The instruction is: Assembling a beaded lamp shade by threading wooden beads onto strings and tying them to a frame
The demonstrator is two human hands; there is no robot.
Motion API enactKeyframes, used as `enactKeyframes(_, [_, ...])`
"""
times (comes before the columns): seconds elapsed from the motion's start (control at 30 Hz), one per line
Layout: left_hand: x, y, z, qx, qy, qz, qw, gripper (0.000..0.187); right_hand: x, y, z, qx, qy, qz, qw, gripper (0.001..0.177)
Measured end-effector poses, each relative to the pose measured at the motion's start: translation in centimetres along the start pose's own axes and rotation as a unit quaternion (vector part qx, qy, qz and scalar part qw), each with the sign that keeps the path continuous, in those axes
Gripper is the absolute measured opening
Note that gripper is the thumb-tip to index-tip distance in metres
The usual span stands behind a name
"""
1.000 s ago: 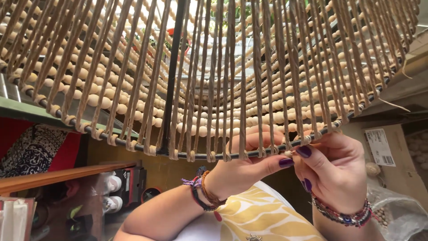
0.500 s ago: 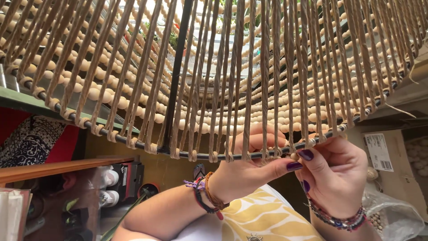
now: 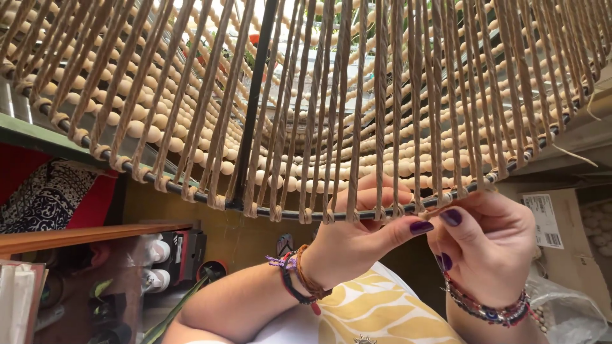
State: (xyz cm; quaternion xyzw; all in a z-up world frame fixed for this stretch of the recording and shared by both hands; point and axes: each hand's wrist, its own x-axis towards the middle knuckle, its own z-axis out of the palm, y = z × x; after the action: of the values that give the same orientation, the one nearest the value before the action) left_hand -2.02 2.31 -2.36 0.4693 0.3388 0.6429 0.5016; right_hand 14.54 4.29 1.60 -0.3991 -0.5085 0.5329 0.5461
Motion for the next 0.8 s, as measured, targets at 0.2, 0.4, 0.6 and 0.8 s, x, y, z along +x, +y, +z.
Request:
enactKeyframes(0.2, [0.2,0.3,0.1,-0.015,0.006,0.016,1.0,0.024,-0.1,-0.4,0.9,-0.019,0.027,0.003,0.999,0.011])
enactKeyframes(0.4, [-0.2,0.0,0.3,-0.042,0.001,-0.01,0.999,0.027,-0.5,-0.2,1.3,-0.049,0.066,0.011,0.997,0.014])
enactKeyframes(0.6, [-0.5,-0.4,0.1,-0.028,-0.019,-0.037,0.999,0.027,-0.3,-0.3,0.7,-0.09,0.026,0.014,0.996,0.017])
enactKeyframes(0.8, [-0.9,-1.3,-0.5,-0.05,-0.01,-0.057,0.997,0.028,0.1,-0.4,1.3,-0.125,-0.015,0.019,0.992,0.018])
